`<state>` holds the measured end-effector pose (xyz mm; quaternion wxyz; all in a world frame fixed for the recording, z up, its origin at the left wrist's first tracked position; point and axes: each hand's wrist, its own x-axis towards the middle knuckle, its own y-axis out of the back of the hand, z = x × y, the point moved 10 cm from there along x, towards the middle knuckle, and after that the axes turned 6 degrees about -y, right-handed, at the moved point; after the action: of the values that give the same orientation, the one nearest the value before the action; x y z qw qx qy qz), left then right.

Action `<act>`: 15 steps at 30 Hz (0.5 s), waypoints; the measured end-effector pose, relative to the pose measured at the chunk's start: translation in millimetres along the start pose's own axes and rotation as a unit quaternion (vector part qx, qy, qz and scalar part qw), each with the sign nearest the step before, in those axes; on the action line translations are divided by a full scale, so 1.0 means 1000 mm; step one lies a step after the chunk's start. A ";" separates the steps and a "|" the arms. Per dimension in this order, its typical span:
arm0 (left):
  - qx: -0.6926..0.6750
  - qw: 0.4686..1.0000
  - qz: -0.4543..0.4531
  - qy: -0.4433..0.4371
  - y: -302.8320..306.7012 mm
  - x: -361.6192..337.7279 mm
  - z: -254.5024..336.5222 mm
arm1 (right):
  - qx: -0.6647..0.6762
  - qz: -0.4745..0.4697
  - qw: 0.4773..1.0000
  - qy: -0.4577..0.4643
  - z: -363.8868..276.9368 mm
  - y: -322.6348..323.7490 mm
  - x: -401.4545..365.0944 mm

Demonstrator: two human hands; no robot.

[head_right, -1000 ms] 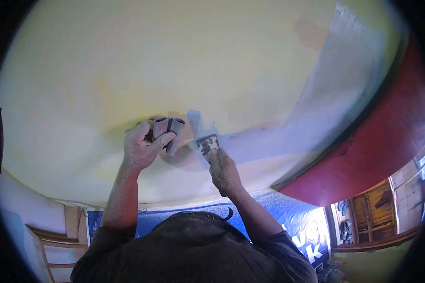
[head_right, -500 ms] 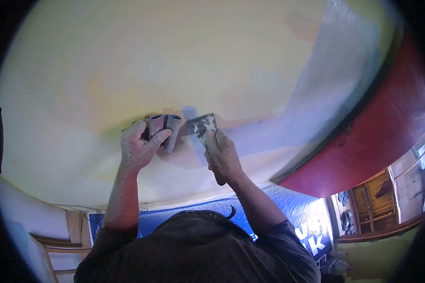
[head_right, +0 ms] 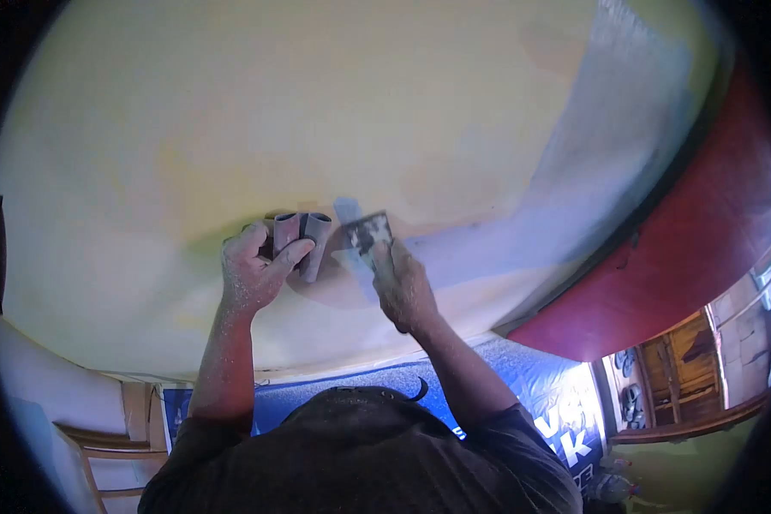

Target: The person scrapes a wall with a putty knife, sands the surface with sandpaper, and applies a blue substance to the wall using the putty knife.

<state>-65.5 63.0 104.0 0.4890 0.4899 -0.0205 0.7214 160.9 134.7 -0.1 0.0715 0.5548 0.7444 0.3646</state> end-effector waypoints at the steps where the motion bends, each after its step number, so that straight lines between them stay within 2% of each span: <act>1: -0.004 1.000 0.003 0.005 0.000 -0.001 0.000 | 0.057 -0.025 0.997 -0.049 0.016 -0.011 -0.005; 4: 0.007 1.000 0.001 -0.004 0.001 -0.001 0.000 | 0.216 0.033 0.975 -0.038 0.030 -0.019 -0.007; 5: 0.011 1.000 -0.001 0.000 0.002 -0.001 -0.001 | 0.223 0.038 0.974 -0.030 0.034 -0.014 -0.003; 8: 0.022 1.000 -0.015 0.014 0.002 -0.005 -0.006 | 0.099 0.107 0.985 0.096 -0.008 0.024 0.009; 9: 0.028 0.999 -0.016 0.014 0.002 -0.005 -0.007 | -0.013 0.166 0.966 0.197 -0.024 0.029 0.006; 10: 0.032 0.999 -0.015 0.015 0.002 -0.005 -0.007 | 0.053 0.096 0.987 0.118 -0.006 0.017 0.007; 12: -0.018 1.000 0.015 0.020 -0.002 -0.003 -0.007 | 0.172 -0.011 0.982 -0.070 0.029 -0.008 -0.004; 13: -0.043 0.998 0.029 0.024 -0.001 -0.004 -0.007 | 0.137 -0.048 0.985 -0.097 0.037 -0.016 -0.011; 15: -0.017 0.999 0.020 0.018 0.001 -0.004 -0.006 | 0.113 -0.060 0.987 -0.100 0.038 -0.018 -0.010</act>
<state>-70.7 62.5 98.1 0.4828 0.4680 -0.0343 0.7394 169.6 141.2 -41.6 0.1048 0.5471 0.8019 0.2160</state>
